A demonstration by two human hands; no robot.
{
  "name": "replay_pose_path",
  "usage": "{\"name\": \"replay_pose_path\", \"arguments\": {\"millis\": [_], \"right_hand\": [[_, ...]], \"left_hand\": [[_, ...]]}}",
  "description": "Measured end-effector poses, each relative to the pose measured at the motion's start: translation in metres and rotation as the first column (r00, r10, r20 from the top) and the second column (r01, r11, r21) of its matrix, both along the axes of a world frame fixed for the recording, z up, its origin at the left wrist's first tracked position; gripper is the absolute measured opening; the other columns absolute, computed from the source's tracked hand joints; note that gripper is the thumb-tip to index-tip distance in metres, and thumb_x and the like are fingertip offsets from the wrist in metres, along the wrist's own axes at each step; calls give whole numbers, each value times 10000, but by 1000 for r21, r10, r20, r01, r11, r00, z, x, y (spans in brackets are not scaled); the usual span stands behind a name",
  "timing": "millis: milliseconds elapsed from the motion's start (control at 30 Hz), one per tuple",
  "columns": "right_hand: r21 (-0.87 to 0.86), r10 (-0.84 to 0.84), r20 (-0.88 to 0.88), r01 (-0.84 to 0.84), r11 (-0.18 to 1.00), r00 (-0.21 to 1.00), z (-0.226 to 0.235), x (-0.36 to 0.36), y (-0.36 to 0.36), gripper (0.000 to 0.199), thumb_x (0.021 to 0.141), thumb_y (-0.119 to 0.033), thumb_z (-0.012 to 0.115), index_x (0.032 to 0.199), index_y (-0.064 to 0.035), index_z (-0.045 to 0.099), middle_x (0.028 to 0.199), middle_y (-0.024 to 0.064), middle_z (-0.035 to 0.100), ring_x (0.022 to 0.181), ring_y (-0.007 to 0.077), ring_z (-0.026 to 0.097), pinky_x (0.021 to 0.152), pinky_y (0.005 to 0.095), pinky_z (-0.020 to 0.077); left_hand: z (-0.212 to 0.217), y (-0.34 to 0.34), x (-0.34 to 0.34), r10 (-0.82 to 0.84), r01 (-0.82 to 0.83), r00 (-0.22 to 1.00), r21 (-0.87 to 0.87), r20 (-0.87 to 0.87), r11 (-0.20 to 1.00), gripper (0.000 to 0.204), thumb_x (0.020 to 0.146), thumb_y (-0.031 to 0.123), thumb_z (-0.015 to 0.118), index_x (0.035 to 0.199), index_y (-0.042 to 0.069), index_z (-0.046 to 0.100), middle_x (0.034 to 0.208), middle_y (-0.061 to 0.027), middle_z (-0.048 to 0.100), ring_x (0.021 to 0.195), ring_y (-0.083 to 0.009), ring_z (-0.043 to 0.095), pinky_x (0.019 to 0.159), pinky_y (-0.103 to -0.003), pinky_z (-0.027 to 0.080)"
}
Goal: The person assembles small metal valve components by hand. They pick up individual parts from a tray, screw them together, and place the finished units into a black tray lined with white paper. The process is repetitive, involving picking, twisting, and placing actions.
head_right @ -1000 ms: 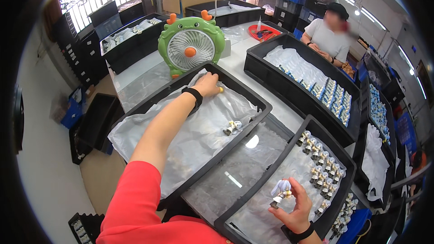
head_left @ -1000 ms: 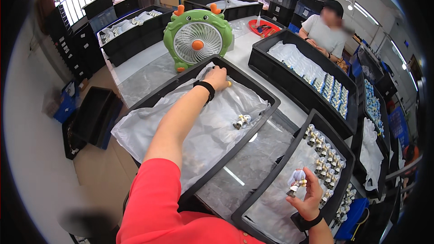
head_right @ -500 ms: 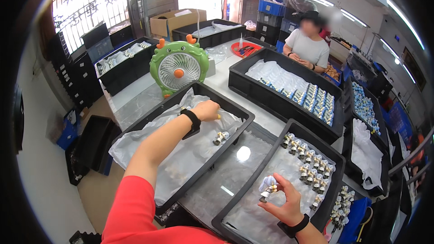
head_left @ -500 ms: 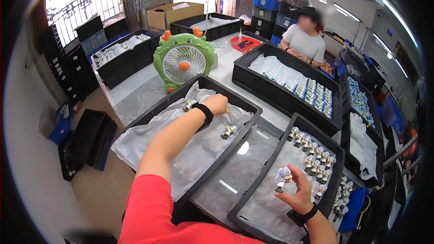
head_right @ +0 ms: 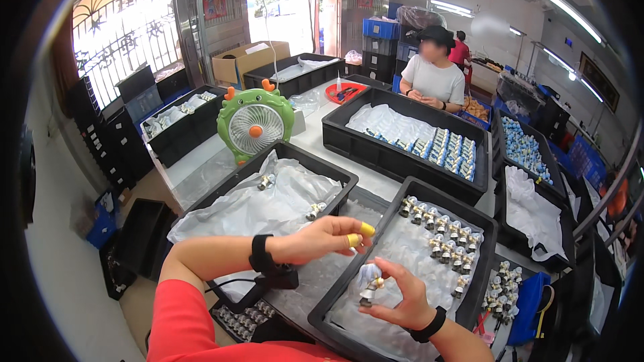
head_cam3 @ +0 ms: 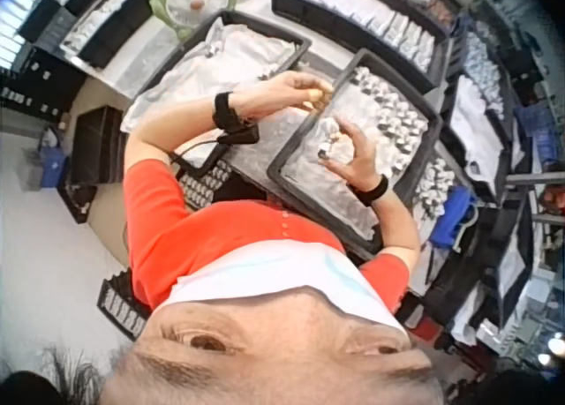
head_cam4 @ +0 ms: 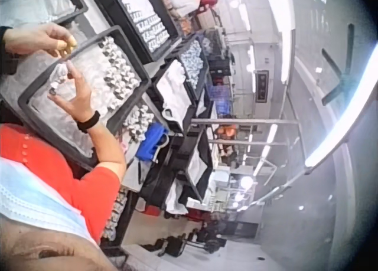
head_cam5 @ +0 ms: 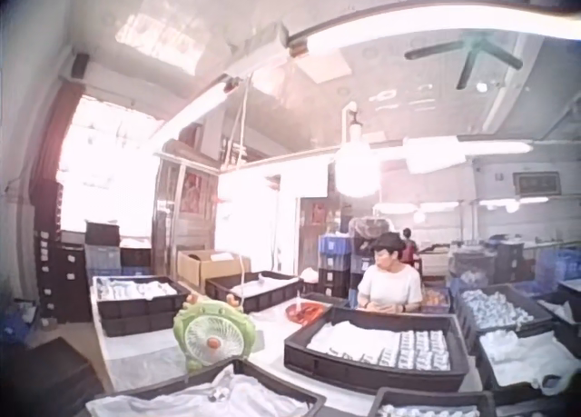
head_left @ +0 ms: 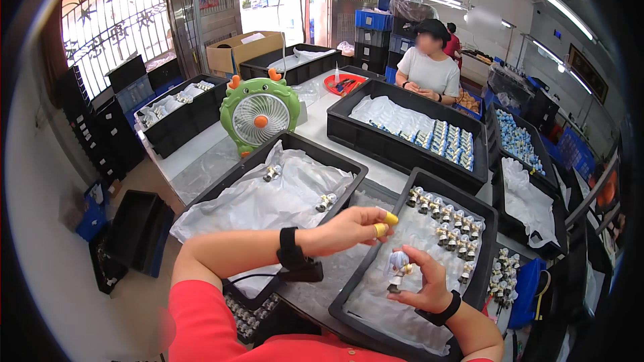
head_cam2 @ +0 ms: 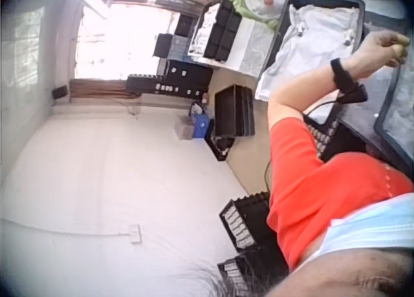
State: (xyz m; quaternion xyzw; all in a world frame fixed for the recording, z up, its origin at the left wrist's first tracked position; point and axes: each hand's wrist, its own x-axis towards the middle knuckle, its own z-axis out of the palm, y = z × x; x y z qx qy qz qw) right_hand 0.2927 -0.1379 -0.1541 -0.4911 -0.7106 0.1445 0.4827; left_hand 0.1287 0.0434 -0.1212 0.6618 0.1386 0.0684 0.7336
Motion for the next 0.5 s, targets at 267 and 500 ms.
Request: {"name": "replay_pose_path", "arguments": {"millis": [267, 500], "right_hand": [[22, 276, -60, -275, 961, 959, 12, -17, -7, 798, 622, -172, 872, 1290, -11, 467, 1217, 141, 579, 1064, 227, 604, 893, 332, 495], [-3, 277, -49, -278, 961, 960, 11, -19, -10, 816, 603, -169, 885, 1283, -8, 466, 1117, 152, 596, 1014, 222, 628, 872, 334, 519]], "left_hand": [[-43, -50, 1, -57, 129, 986, -513, 154, 848, 307, 951, 157, 527, 1221, 13, 506, 1134, -73, 583, 1015, -135, 587, 879, -283, 482], [-39, -62, -7, -48, 126, 985, -497, 166, 859, 292, 938, 129, 541, 1200, 5, 510, 1131, -77, 585, 996, -150, 598, 858, -306, 504]]}}
